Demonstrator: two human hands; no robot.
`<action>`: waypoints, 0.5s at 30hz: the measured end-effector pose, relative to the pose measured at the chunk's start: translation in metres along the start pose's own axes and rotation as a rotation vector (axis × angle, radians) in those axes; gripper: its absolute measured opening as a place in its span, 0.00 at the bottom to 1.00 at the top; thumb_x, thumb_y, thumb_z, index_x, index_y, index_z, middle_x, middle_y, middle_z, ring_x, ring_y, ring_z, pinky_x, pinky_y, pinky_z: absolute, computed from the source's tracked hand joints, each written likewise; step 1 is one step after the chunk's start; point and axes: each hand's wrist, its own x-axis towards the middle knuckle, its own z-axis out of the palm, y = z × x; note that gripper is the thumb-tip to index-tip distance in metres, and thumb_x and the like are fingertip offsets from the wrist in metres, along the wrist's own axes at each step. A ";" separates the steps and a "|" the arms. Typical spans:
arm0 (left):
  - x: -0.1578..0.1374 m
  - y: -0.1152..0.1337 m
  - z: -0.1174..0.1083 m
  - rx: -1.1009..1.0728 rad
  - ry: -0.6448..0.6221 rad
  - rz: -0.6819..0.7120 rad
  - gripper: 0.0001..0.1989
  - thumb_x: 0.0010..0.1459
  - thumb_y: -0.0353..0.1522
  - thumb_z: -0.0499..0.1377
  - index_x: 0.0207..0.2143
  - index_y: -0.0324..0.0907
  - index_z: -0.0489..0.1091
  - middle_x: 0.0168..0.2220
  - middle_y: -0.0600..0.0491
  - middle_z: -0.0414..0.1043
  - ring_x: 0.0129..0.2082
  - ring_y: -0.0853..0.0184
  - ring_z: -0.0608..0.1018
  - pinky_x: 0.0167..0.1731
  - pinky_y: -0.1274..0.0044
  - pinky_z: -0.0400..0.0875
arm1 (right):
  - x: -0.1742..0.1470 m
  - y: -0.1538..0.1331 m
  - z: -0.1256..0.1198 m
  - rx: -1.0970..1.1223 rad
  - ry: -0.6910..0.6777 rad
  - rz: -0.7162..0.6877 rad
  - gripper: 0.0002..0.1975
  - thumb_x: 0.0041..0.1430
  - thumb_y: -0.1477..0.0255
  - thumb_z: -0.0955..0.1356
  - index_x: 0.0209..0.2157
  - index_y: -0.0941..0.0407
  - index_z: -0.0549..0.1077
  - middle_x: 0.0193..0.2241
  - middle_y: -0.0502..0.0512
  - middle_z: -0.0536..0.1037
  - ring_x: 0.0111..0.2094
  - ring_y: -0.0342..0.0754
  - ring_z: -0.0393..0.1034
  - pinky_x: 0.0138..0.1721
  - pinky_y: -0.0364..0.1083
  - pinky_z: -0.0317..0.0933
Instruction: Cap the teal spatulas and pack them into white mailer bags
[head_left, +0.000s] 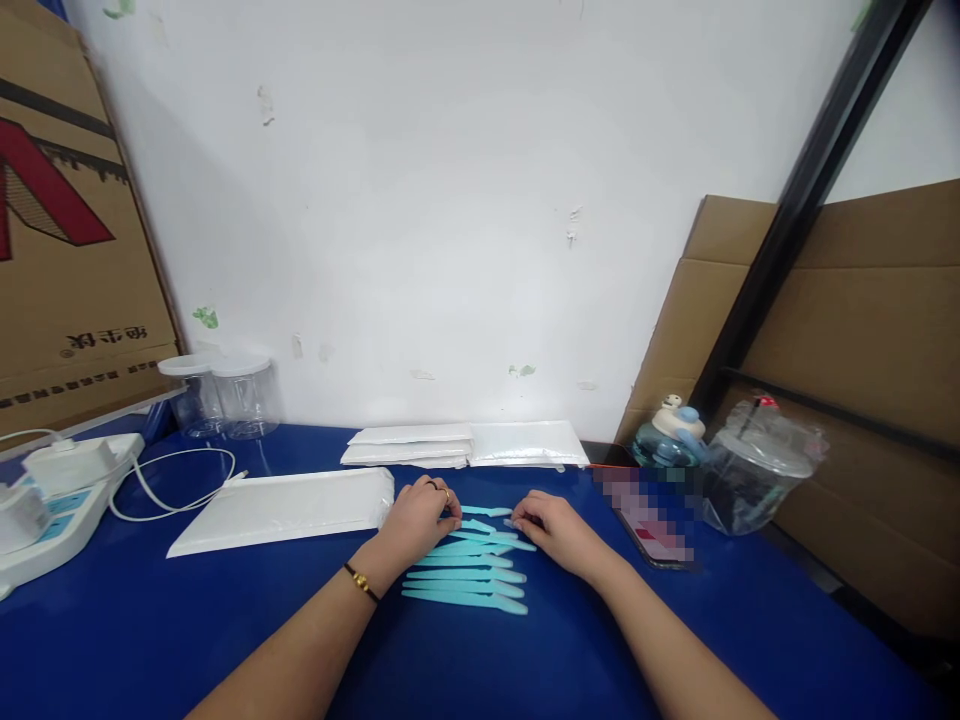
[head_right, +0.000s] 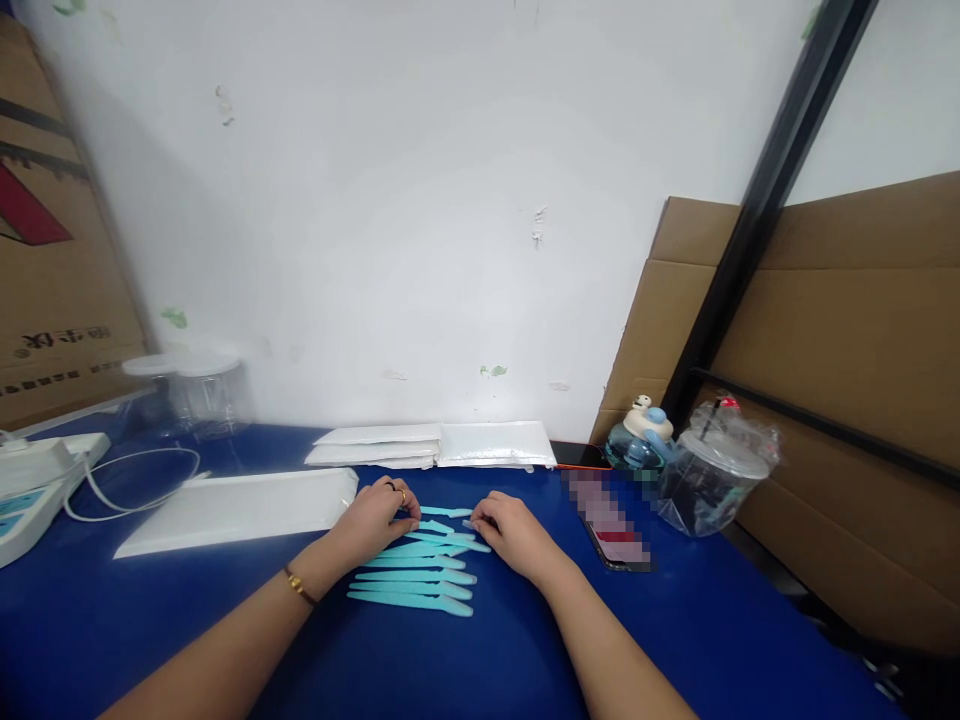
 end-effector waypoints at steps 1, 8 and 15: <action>0.000 0.001 0.001 -0.015 -0.003 -0.009 0.03 0.52 0.33 0.58 0.29 0.46 0.72 0.35 0.55 0.71 0.41 0.64 0.68 0.40 0.74 0.60 | 0.001 0.000 0.001 0.012 0.002 0.014 0.08 0.58 0.74 0.63 0.31 0.55 0.73 0.30 0.51 0.72 0.29 0.43 0.66 0.30 0.41 0.58; 0.001 0.004 0.006 -0.030 0.020 -0.060 0.04 0.51 0.33 0.57 0.28 0.45 0.72 0.32 0.55 0.71 0.39 0.64 0.70 0.36 0.75 0.60 | 0.003 -0.002 0.006 0.063 0.011 0.008 0.07 0.57 0.75 0.64 0.30 0.55 0.74 0.28 0.50 0.71 0.27 0.42 0.64 0.29 0.40 0.55; 0.000 0.016 0.013 -0.064 0.013 0.016 0.05 0.52 0.34 0.57 0.27 0.45 0.72 0.31 0.55 0.71 0.37 0.65 0.70 0.35 0.76 0.60 | 0.006 -0.013 0.015 0.092 0.009 -0.048 0.06 0.56 0.76 0.65 0.29 0.56 0.73 0.27 0.49 0.71 0.28 0.42 0.65 0.29 0.40 0.56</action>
